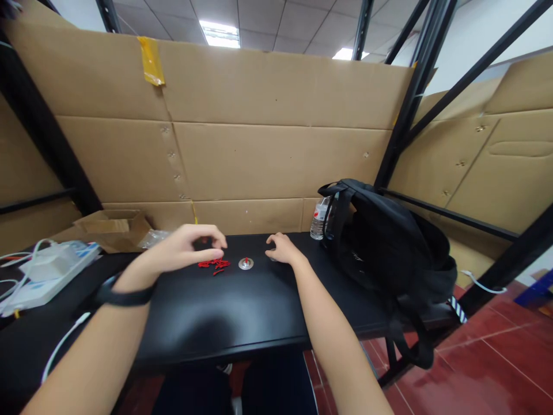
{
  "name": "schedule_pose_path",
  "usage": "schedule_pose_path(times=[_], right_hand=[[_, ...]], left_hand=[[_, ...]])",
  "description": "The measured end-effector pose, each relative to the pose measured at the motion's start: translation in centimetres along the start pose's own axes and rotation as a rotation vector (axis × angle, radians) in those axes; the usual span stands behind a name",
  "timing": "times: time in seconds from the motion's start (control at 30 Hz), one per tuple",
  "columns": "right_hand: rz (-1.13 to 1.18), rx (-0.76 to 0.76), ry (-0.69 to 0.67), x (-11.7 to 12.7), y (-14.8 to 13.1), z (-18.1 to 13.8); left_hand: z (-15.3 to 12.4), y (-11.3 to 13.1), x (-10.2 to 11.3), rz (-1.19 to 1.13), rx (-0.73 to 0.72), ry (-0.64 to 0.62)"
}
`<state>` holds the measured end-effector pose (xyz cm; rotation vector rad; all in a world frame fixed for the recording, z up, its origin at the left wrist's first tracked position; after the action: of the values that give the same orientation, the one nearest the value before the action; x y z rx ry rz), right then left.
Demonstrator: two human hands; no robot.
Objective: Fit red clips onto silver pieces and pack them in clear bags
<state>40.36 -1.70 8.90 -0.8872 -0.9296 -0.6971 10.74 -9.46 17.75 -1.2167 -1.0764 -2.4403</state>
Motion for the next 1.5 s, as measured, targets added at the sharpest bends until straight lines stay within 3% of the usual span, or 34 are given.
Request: schedule_pose_path(times=[0.1, 0.17, 0.27, 0.37, 0.53, 0.63, 0.83, 1.13, 1.33, 1.5], right_hand=[[-0.002, -0.034, -0.090, 0.3, 1.5, -0.4], [0.040, -0.049, -0.142, 0.1, 2.3, -0.5], [0.108, -0.079, -0.172, -0.3, 3.1, -0.4], [0.129, -0.092, -0.165, -0.6, 3.3, -0.3], [0.110, -0.072, -0.142, -0.7, 3.2, -0.3], [0.087, -0.056, -0.126, -0.8, 3.2, -0.2], [0.085, -0.047, -0.127, -0.8, 3.4, -0.2], [0.136, -0.058, -0.157, -0.2, 3.0, -0.4], [0.112, -0.047, -0.154, 0.0, 2.8, -0.4], [0.175, -0.056, -0.166, -0.2, 3.5, -0.3]], left_hand=[[1.7, -4.0, -2.5, 0.034, 0.138, -0.232], [1.8, -6.8, -4.2, 0.052, 0.220, -0.261], [0.9, -9.4, -5.9, 0.094, 0.225, -0.291], [-0.1, -9.9, -6.4, 0.086, 0.203, -0.299], [0.1, -8.6, -6.4, 0.097, 0.132, -0.286], [0.5, -7.3, -6.6, 0.085, 0.076, -0.207], [0.9, -5.6, -6.2, -0.001, 0.064, 0.073], [1.0, -6.2, -5.4, 0.040, 0.123, 0.405], [0.8, -6.4, -5.2, -0.091, 0.150, 0.521], [1.0, -6.5, -5.4, -0.120, 0.161, 0.535]])
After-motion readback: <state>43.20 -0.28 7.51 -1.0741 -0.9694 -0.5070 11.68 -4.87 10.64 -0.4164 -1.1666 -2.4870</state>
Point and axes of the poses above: each hand's wrist, its own z-axis towards the middle knuckle, its own x-axis out of the back of the hand, y = z × x, the point moved 3 cm from there along z, towards the middle knuckle, and after that the axes turned 5 degrees about -z, right-handed, at the moved point
